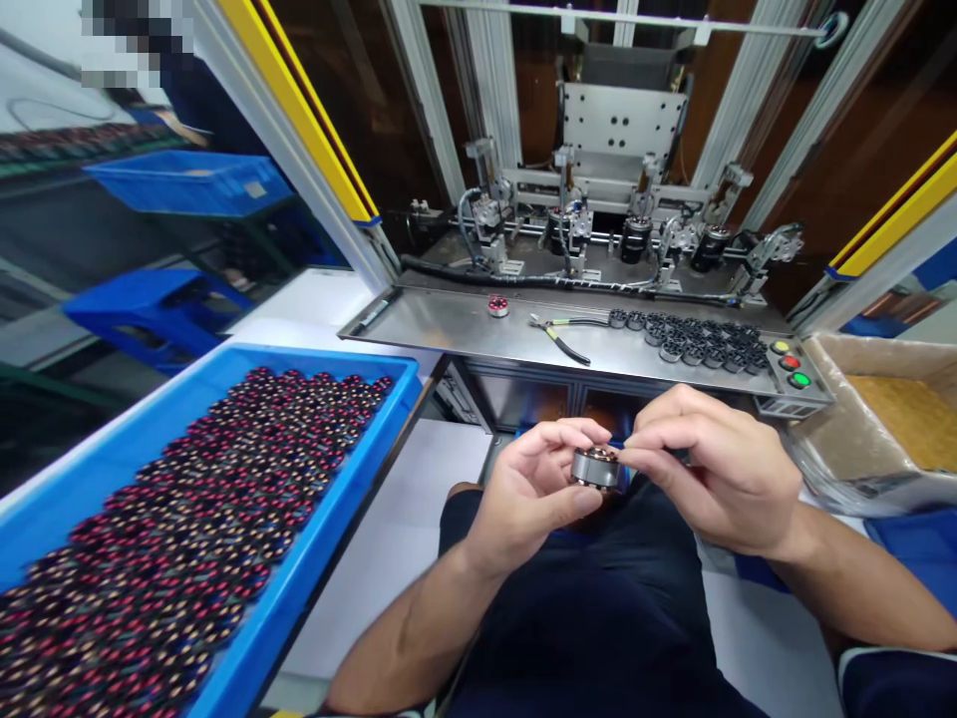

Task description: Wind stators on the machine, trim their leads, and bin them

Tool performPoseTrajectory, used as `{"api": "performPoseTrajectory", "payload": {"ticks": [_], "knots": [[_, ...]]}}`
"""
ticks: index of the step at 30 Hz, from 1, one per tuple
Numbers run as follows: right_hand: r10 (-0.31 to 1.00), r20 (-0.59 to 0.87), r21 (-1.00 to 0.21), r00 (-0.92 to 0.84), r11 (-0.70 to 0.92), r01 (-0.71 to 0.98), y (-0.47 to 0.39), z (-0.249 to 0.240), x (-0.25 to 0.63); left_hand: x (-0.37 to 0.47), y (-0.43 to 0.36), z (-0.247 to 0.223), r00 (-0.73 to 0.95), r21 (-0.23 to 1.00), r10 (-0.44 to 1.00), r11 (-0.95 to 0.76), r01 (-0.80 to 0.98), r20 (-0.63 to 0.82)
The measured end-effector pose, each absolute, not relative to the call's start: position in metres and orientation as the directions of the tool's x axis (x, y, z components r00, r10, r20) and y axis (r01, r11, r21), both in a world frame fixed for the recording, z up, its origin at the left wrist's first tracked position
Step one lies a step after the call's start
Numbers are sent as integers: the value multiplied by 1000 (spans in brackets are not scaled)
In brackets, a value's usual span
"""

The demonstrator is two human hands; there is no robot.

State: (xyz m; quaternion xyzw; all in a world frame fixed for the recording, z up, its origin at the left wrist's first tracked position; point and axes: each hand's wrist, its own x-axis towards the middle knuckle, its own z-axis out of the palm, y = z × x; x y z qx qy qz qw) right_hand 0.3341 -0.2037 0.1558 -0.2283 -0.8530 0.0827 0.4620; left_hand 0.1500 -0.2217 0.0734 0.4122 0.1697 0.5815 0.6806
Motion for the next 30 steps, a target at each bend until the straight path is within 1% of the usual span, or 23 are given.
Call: {"api": "performPoseTrajectory", "payload": {"ticks": [2,3,5,6,7,9,11,14,18,20,22,26,27,28,29,30], "knots": [[505,762,-386,-404,856,343,-210,153,331,149,-222,73,248,761,929,-53,-646,275],[537,766,-425,-352,835,350,-215,150,329,149,-221,73,224,766,928,-93,-636,298],[626,743,-549,-235,772,320,-225,142,323,147,-220,73,159,768,921,-192,-610,357],[683,707,-627,-182,725,285,-230,138,319,146,-219,72,128,765,912,-243,-597,389],[746,649,-709,-148,664,236,-234,133,315,145,-217,72,102,759,901,-288,-584,421],[859,494,-855,-137,508,103,-240,122,307,143,-213,72,77,746,879,-350,-567,471],[921,345,-938,-179,342,-51,-242,111,300,141,-210,72,88,739,863,-368,-565,497],[944,221,-960,-246,166,-226,-239,98,293,139,-206,73,116,734,857,-351,-582,502],[947,121,-941,-298,14,-338,-235,89,294,137,-204,76,101,745,871,-345,-571,481],[928,101,-913,-357,-56,-405,-232,88,297,137,-202,77,101,761,876,-346,-548,471],[900,102,-886,-424,-111,-449,-229,89,299,136,-200,77,112,768,864,-368,-524,490],[846,99,-863,-524,-189,-469,-222,86,299,135,-195,74,187,749,776,-467,-471,602],[848,108,-865,-520,-177,-469,-221,84,299,133,-194,73,196,745,758,-497,-445,622],[861,132,-878,-490,-128,-462,-219,82,299,132,-194,72,189,743,748,-528,-412,636],[883,181,-900,-433,-29,-435,-218,80,301,130,-195,72,160,743,749,-558,-369,642],[899,264,-917,-350,122,-379,-216,78,303,128,-197,72,126,756,763,-577,-309,634]]}}
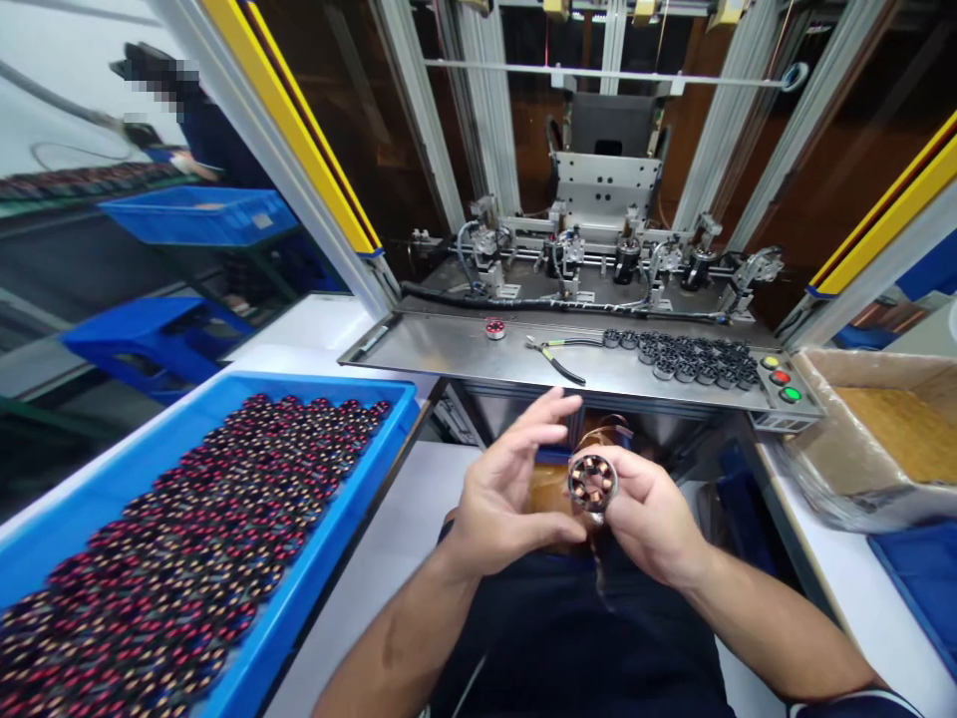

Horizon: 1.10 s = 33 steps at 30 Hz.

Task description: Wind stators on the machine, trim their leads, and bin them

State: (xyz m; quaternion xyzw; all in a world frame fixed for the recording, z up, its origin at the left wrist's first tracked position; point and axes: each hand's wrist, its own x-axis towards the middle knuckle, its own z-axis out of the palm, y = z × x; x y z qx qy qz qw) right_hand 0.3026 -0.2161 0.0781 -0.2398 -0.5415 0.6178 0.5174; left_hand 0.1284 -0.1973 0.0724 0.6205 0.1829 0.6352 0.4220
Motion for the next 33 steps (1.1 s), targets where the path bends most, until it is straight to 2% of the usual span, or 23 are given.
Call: {"api": "performPoseTrajectory", "payload": {"ticks": [1,3,6,9,11,13,15,18,21,23,27,30,33], "knots": [[890,377,-909,-258,302,-288,-215,77,305,127,-200,73,97,781,786,-578,-236,611],[774,616,-785,-145,618,-38,-212,74,309,126,-208,77,84,843,839,-533,-80,538],[584,795,-552,-165,809,204,-210,72,313,129,-217,83,126,879,878,-472,70,462],[532,819,-479,-215,840,254,-209,71,318,133,-219,88,146,848,853,-518,114,501],[573,779,-533,-256,819,212,-209,75,325,134,-216,90,160,793,808,-587,159,566],[636,719,-620,-279,769,155,-207,85,335,132,-213,92,168,681,725,-686,256,668],[655,691,-647,-306,749,143,-204,99,342,130,-212,94,191,518,615,-765,383,765],[609,681,-559,-407,791,249,-202,118,341,129,-211,95,259,328,501,-800,502,826],[564,670,-446,-483,825,346,-202,126,329,128,-212,94,305,253,476,-793,555,825],[539,669,-419,-511,842,340,-202,128,322,127,-213,94,324,235,473,-792,563,819],[531,655,-464,-538,844,268,-201,133,320,122,-218,94,349,261,495,-800,540,795],[557,631,-521,-541,820,236,-197,136,325,117,-221,95,334,359,546,-800,481,768],[591,601,-579,-539,786,217,-192,134,333,114,-223,96,299,497,593,-798,341,748]]}}
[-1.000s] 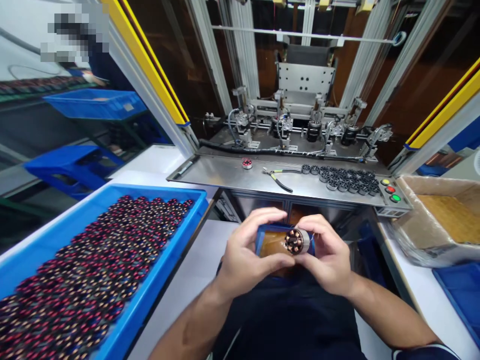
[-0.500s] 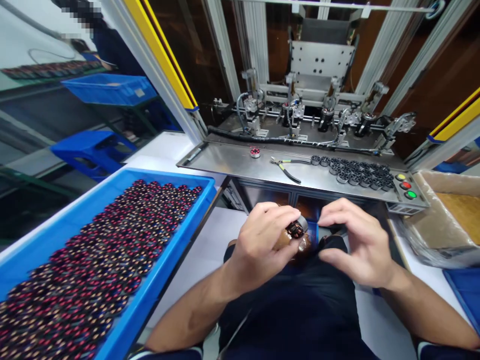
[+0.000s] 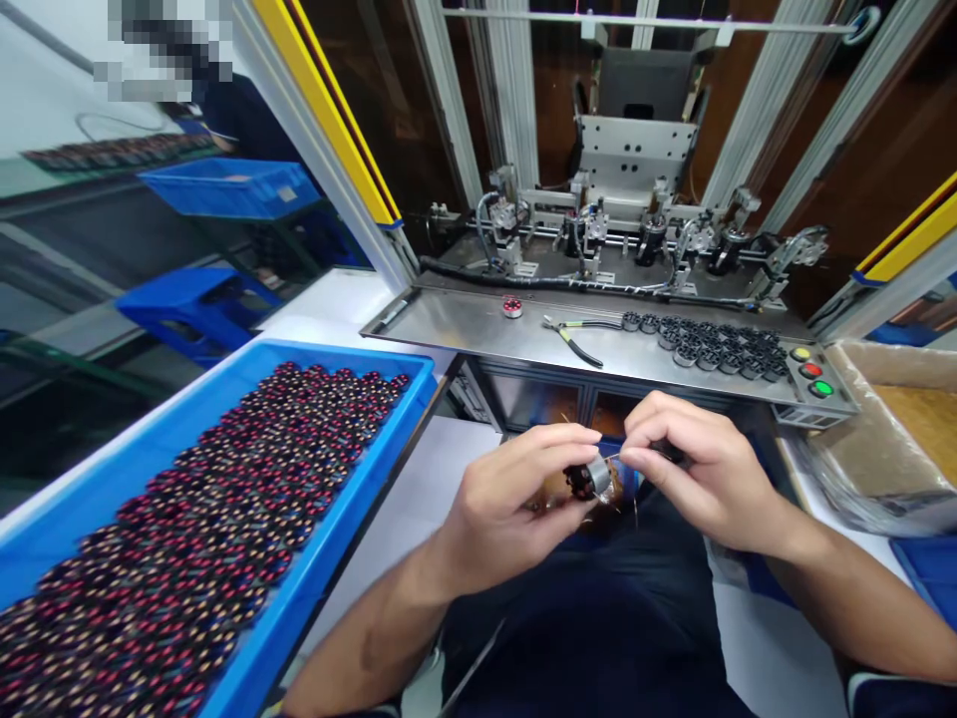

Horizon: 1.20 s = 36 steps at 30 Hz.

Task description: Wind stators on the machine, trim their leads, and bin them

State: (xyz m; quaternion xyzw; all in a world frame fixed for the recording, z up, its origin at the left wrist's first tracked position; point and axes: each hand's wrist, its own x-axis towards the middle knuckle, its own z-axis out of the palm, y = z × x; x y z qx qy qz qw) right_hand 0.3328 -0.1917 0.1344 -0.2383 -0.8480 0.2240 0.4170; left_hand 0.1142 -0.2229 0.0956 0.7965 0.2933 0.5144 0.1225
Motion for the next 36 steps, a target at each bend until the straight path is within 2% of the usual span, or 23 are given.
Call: {"api": "performPoseTrajectory", "payload": {"ticks": [3,6,9,12,14,17,19,23,25,29,36], "knots": [[637,562,-621,-528,746,239,-191,133,343,113,-223,94,289,549,594,-805,227,751],[625,609,-606,-489,764,221,-197,136,351,114,-224,92,279,508,568,-820,262,774],[511,679,-495,-527,849,186,-207,141,347,117,-226,91,247,471,567,-808,354,786],[438,711,-367,-550,898,241,-212,139,334,120,-228,92,212,464,567,-796,389,796],[428,731,-348,-531,904,248,-212,135,326,120,-228,92,201,466,566,-795,388,799],[448,727,-413,-520,891,191,-208,130,322,120,-227,91,186,511,590,-788,343,786],[485,710,-477,-511,865,157,-206,129,324,119,-227,89,167,595,644,-759,263,747],[595,641,-622,-485,773,127,-205,128,331,120,-226,82,121,811,805,-584,-5,581],[632,613,-670,-474,734,112,-205,127,332,122,-227,80,115,865,860,-482,-139,497],[689,564,-739,-455,667,96,-204,125,331,129,-228,78,115,874,886,-410,-259,450],[776,397,-836,-490,526,157,-188,122,344,121,-229,73,51,856,869,-473,-211,493]]}}
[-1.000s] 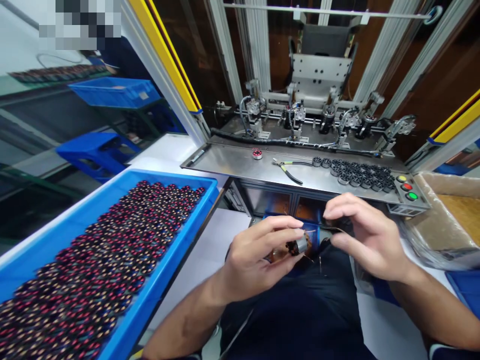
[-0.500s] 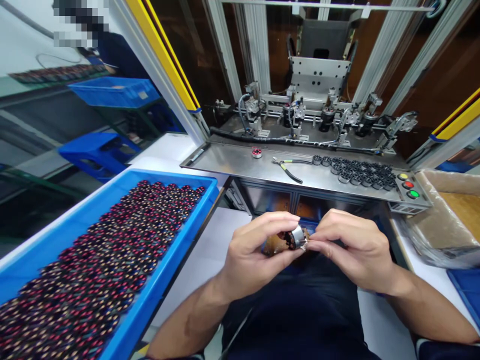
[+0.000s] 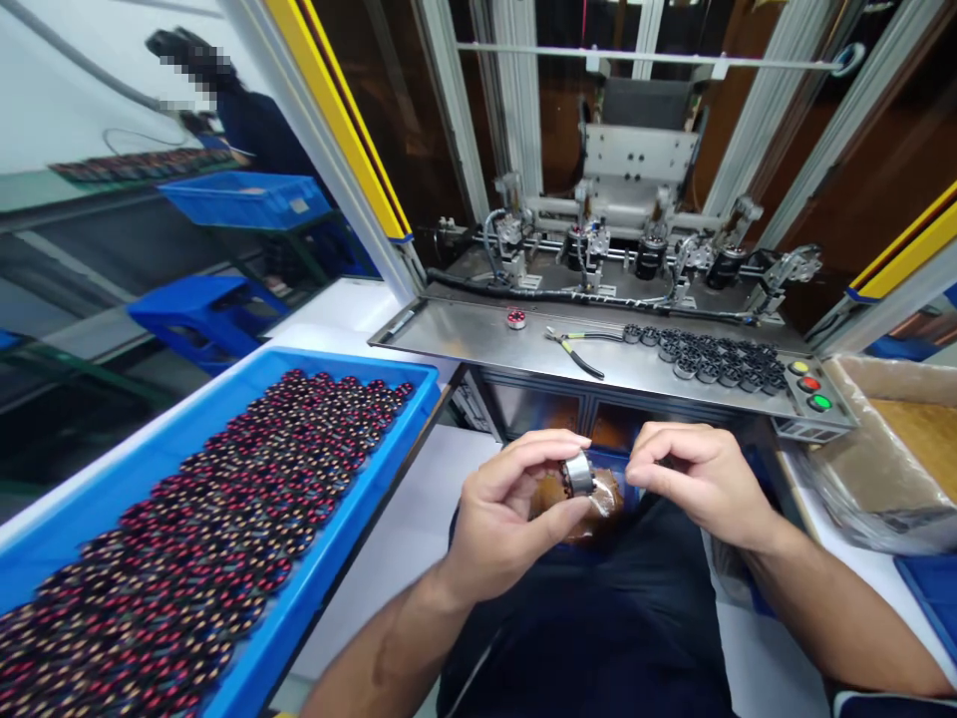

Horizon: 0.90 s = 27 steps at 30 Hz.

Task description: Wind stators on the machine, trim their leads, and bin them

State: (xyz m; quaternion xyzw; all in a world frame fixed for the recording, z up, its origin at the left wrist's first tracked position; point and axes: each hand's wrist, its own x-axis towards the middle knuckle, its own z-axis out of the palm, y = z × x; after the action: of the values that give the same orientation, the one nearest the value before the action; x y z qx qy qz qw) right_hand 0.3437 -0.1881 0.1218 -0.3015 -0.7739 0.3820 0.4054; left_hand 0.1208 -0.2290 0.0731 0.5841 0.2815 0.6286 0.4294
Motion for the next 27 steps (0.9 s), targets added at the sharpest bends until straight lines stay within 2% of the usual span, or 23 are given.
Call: {"api": "performPoseTrajectory", "payload": {"ticks": [2,4,5,7,9,15,21,24,27], "knots": [[765,387,-820,-515,540,187,-162,119,347,112,-230,72,13,855,869,-484,-186,494],[772,402,-737,-492,592,325,-123,113,341,104,-231,72,-23,851,864,-499,-164,503],[784,410,-660,-466,608,442,-101,109,335,101,-232,72,-38,847,860,-508,-157,509],[812,341,-400,-473,581,709,-59,98,316,96,-234,73,-62,841,853,-521,-146,518],[830,267,-277,-490,553,785,-27,84,297,92,-238,74,-86,843,854,-520,-136,513],[852,94,-121,-514,523,844,3,50,285,78,-244,71,-153,854,857,-510,-104,493],[811,60,-105,-582,585,804,3,46,296,74,-240,69,-184,858,862,-497,-132,472],[796,77,-169,-600,604,779,5,52,295,78,-240,68,-174,861,869,-487,-145,463],[805,119,-291,-581,588,755,4,61,298,80,-243,68,-174,867,875,-476,-146,451]]}}
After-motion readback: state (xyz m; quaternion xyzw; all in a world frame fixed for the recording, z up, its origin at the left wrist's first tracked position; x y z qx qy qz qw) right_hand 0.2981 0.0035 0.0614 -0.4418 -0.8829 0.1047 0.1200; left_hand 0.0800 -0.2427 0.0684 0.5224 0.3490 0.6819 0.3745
